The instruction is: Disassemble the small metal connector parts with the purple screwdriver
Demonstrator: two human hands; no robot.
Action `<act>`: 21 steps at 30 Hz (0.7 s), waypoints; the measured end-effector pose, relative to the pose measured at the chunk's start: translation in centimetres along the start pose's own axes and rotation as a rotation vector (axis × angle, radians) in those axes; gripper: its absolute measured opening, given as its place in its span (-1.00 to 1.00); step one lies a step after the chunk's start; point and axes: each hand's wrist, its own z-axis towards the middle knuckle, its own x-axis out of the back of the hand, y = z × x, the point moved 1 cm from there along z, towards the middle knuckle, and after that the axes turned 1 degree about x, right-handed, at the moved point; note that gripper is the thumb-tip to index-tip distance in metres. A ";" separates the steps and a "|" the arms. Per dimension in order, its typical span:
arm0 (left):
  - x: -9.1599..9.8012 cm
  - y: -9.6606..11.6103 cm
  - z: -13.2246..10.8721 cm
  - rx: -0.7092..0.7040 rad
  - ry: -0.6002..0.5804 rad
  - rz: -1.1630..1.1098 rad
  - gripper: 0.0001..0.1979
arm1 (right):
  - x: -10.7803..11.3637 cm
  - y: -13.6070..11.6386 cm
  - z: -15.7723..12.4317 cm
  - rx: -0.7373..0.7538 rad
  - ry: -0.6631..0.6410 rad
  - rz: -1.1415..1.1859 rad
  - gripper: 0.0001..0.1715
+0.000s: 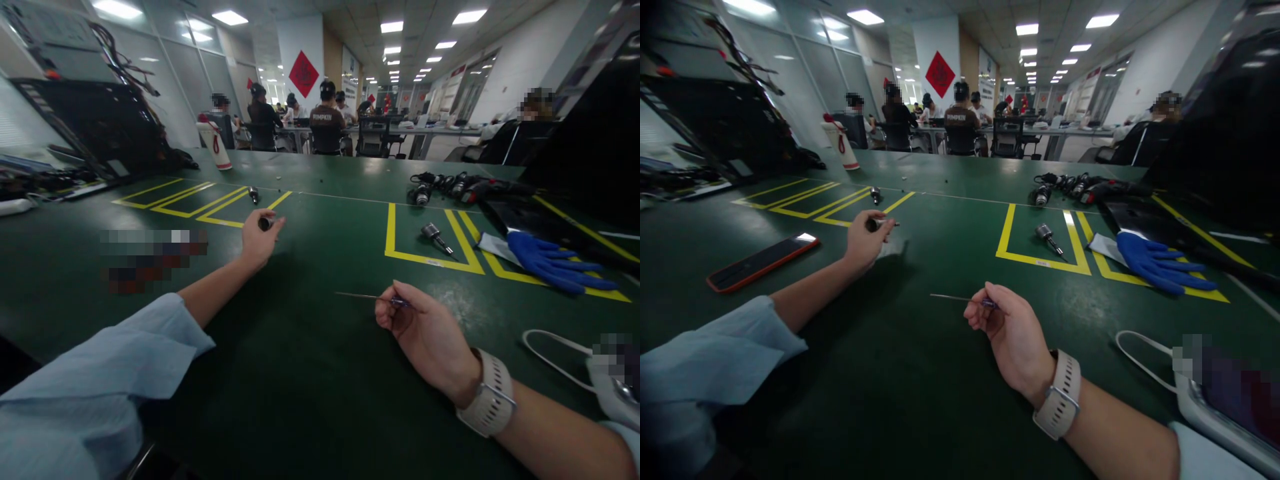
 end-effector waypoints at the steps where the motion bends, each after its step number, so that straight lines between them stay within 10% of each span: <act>1: -0.3 -0.9 0.8 0.010 0.005 0.015 -0.80 | 0.0 0.1 0.0 0.010 -0.015 -0.020 -0.66; 10: -2.0 -5.3 6.2 0.042 -0.098 0.123 -0.81 | 0.0 0.2 0.1 0.040 -0.066 -0.115 -0.67; 21: -2.7 -6.4 7.2 0.151 -0.330 0.306 -0.61 | 0.2 0.3 0.1 0.035 -0.108 -0.139 -0.69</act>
